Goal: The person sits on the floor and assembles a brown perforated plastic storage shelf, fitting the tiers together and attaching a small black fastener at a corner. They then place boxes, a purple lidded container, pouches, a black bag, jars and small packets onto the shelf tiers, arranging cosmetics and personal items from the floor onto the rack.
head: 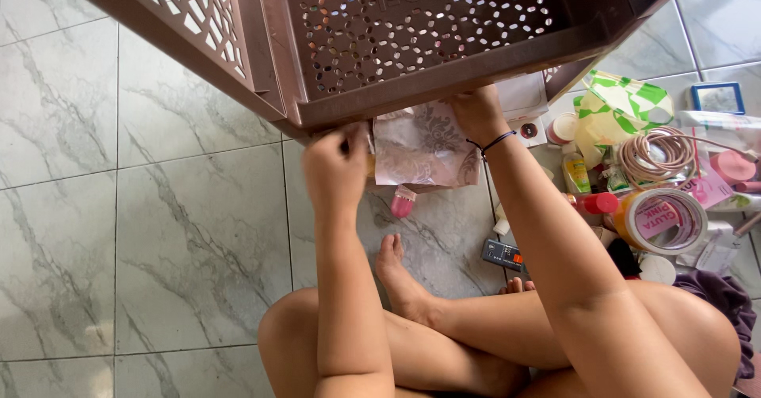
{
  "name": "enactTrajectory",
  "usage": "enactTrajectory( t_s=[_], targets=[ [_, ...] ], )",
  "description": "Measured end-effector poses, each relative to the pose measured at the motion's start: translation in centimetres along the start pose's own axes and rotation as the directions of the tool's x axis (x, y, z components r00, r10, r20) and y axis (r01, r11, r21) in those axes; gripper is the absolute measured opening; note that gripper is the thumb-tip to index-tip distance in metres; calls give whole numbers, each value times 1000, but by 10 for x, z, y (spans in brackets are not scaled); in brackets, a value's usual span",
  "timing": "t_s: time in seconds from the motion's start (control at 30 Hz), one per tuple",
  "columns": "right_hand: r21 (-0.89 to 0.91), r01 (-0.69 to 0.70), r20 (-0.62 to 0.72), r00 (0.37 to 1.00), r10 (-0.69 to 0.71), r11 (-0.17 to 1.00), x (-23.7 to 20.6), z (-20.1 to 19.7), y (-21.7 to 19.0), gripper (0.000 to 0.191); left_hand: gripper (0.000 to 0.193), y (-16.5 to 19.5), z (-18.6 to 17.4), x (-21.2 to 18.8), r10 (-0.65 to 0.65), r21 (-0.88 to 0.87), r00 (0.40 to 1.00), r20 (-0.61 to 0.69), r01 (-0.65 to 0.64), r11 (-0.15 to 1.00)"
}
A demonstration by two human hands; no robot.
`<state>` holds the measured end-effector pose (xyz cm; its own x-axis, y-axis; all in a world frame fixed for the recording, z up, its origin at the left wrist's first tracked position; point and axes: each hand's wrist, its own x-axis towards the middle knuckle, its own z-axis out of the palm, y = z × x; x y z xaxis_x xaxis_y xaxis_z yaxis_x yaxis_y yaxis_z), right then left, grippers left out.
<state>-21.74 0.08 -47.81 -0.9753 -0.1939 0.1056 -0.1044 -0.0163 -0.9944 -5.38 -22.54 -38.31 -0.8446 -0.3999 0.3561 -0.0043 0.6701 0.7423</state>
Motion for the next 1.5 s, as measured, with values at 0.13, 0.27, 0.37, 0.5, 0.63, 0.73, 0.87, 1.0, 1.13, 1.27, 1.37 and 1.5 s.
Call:
enactTrajectory(
  t_s=[0.13,0.27,0.37,0.5,0.63,0.73,0.87,1.0,1.13,1.27,1.37,1.5],
  targets=[
    [-75,-9,43,999,12,997,1,-6,-6,11,28,-5,-7,-6,-206,31,862,-463,248,968],
    [250,-138,65,990,125,958,3,-16,-3,19,46,-21,20,8,-219,-308,912,-347,110,945],
    [363,-74,64,996,54,929,4,-17,5,14,51,-34,26,11,-275,-453,928,-252,138,881],
    [407,50,-38,999,-38,912,14,12,11,20,51,-46,20,5,-141,-309,960,-243,61,949],
    [223,153,-103,986,-132,963,36,43,0,20,57,-49,16,-8,-200,-303,955,-220,128,944],
    [37,203,-58,978,-200,979,45,46,-7,21,45,-48,15,-17,-206,-285,953,-224,138,949],
    [-285,255,99,967,-236,924,39,62,-7,22,39,-41,10,-25,-219,-288,953,-208,154,945],
    [-547,325,260,942,-212,772,30,109,7,22,41,-33,8,-28,-232,-345,950,-207,151,926],
    [-696,365,343,926,-160,618,35,137,13,23,36,-36,5,-34,-343,-435,928,-148,251,865],
    [-768,347,360,929,-85,539,43,135,6,25,28,-49,7,-41,-305,-398,935,-182,214,892],
    [-789,341,366,929,-54,511,42,132,-3,25,21,-56,12,-46,-303,-387,930,-206,207,899],
    [-808,338,365,930,-40,483,39,133,-17,27,26,-53,12,-44,-354,-415,916,-190,252,875]
  ],
)
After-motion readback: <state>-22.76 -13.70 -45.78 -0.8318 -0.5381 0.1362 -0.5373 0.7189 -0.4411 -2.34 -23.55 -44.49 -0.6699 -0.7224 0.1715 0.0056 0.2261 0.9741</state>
